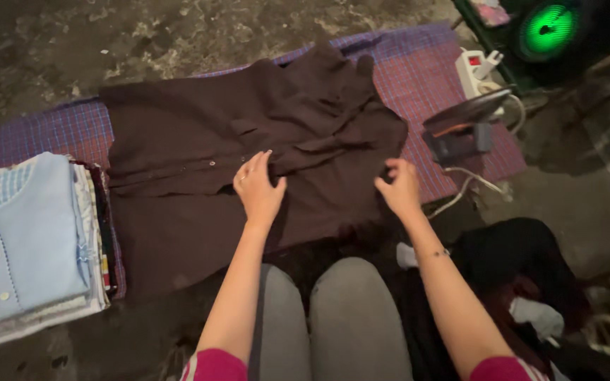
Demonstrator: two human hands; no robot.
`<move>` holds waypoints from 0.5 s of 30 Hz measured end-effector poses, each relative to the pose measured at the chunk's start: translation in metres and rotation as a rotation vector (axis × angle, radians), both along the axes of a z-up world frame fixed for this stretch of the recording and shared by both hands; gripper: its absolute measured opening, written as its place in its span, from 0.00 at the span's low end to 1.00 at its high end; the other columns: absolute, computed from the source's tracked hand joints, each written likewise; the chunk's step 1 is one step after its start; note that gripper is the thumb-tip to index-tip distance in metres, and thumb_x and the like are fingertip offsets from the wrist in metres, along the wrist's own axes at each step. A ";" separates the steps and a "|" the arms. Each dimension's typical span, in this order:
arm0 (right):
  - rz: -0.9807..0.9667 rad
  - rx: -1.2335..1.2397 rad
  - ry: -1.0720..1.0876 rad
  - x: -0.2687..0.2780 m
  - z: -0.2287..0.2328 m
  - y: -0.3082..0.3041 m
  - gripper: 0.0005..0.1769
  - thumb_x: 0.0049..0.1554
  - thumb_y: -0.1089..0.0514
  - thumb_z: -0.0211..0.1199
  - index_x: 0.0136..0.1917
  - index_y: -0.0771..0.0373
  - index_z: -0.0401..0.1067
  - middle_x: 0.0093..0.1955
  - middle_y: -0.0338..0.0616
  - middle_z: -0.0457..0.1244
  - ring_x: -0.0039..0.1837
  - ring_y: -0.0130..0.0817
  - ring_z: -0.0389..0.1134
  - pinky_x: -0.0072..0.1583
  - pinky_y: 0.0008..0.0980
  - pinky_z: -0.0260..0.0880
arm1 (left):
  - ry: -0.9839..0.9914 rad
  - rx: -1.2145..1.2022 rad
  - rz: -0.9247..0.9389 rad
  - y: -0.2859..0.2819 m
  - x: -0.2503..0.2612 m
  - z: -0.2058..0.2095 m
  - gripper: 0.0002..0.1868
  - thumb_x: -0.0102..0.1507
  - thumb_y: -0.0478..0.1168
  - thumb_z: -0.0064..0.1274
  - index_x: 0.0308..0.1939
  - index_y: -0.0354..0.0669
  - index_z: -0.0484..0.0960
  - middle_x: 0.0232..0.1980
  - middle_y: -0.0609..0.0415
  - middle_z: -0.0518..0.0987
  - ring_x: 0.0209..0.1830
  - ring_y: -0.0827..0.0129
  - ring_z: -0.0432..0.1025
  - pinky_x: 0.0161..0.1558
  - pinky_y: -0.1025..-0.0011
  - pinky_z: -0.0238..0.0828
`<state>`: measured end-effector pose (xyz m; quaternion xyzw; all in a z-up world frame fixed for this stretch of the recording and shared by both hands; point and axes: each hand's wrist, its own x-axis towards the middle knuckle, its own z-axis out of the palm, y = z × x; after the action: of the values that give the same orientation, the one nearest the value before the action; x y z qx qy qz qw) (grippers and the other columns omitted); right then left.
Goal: The person irons a brown long-sleeved shirt on a low checkered table. They smooth the fabric with their hands, use a steam iron to press the sleeves and body, and flip the shirt to iron the other side.
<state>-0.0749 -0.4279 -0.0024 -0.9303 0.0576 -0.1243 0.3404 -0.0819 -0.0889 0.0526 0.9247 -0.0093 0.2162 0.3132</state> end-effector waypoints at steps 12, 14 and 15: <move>0.116 0.146 0.244 0.129 0.007 0.056 0.11 0.54 0.57 0.68 0.49 0.64 0.77 0.34 0.44 0.71 0.38 0.34 0.75 0.46 0.35 0.75 | 0.003 0.126 -0.053 0.022 0.078 -0.042 0.06 0.64 0.40 0.59 0.41 0.44 0.83 0.39 0.57 0.81 0.49 0.60 0.75 0.74 0.41 0.45; 0.078 0.199 0.213 0.132 0.002 0.054 0.11 0.54 0.58 0.68 0.49 0.65 0.76 0.33 0.44 0.71 0.38 0.32 0.75 0.45 0.33 0.75 | 0.011 0.148 -0.045 0.021 0.090 -0.047 0.05 0.65 0.40 0.59 0.40 0.44 0.83 0.38 0.56 0.81 0.46 0.58 0.75 0.74 0.43 0.48; 0.051 0.194 0.194 0.133 0.000 0.055 0.11 0.54 0.58 0.68 0.49 0.66 0.76 0.34 0.44 0.71 0.39 0.32 0.75 0.46 0.32 0.74 | 0.014 0.159 -0.041 0.020 0.095 -0.049 0.05 0.65 0.40 0.58 0.40 0.44 0.83 0.37 0.56 0.81 0.44 0.58 0.74 0.74 0.43 0.49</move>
<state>0.0579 -0.3734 -0.0019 -0.9018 0.0783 -0.0189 0.4245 0.0133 -0.0686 0.0034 0.9478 -0.0434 0.2020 0.2430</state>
